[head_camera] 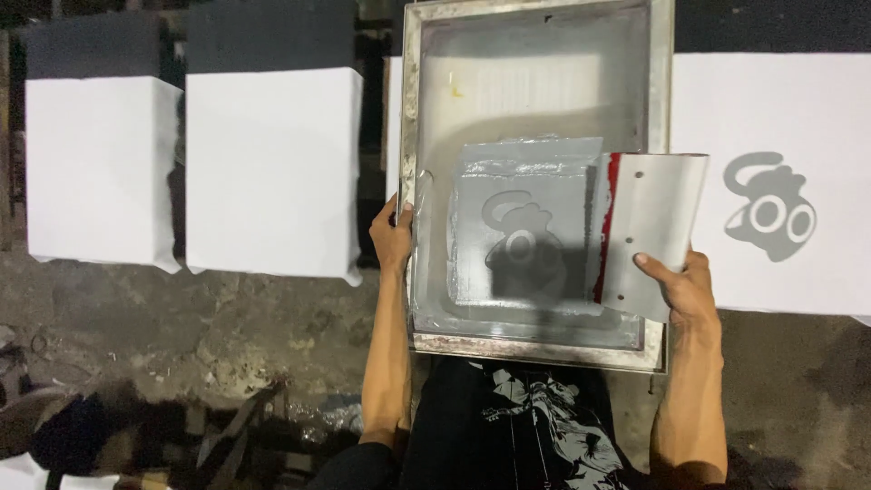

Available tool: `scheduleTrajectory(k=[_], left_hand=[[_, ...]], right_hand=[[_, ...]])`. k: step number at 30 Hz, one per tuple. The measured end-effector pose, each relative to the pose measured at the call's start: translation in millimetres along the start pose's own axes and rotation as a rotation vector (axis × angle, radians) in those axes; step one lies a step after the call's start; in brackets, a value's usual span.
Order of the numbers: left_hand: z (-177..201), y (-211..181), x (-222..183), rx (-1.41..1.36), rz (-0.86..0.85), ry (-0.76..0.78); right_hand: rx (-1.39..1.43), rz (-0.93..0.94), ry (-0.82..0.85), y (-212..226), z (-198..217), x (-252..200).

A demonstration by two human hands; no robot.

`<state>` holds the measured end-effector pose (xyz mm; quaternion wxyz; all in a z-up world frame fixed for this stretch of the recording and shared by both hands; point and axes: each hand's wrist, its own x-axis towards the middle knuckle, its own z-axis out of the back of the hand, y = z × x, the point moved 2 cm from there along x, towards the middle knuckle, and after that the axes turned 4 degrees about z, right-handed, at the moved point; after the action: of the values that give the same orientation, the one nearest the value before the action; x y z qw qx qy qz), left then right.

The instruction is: Manually applying ink to t-shirts using a screen and a squeegee in a production line setup.

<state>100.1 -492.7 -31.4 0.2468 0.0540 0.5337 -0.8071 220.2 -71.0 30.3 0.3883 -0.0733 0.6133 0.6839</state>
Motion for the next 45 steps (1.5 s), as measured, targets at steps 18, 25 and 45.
scheduleTrajectory(k=[18,25,45], left_hand=[[31.0,-9.0,88.6,0.025,0.12,0.075],[20.3,-15.6,103.3,0.041,0.029,0.042],[27.6,-89.3,137.5,0.248,-0.177,-0.149]], right_hand=[[-0.042,0.305,0.037,47.4,-86.0,20.3],[-0.019,0.323,-0.003,34.4,-81.5,46.6],[-0.708,0.51,0.44,141.0,-149.8,99.9]])
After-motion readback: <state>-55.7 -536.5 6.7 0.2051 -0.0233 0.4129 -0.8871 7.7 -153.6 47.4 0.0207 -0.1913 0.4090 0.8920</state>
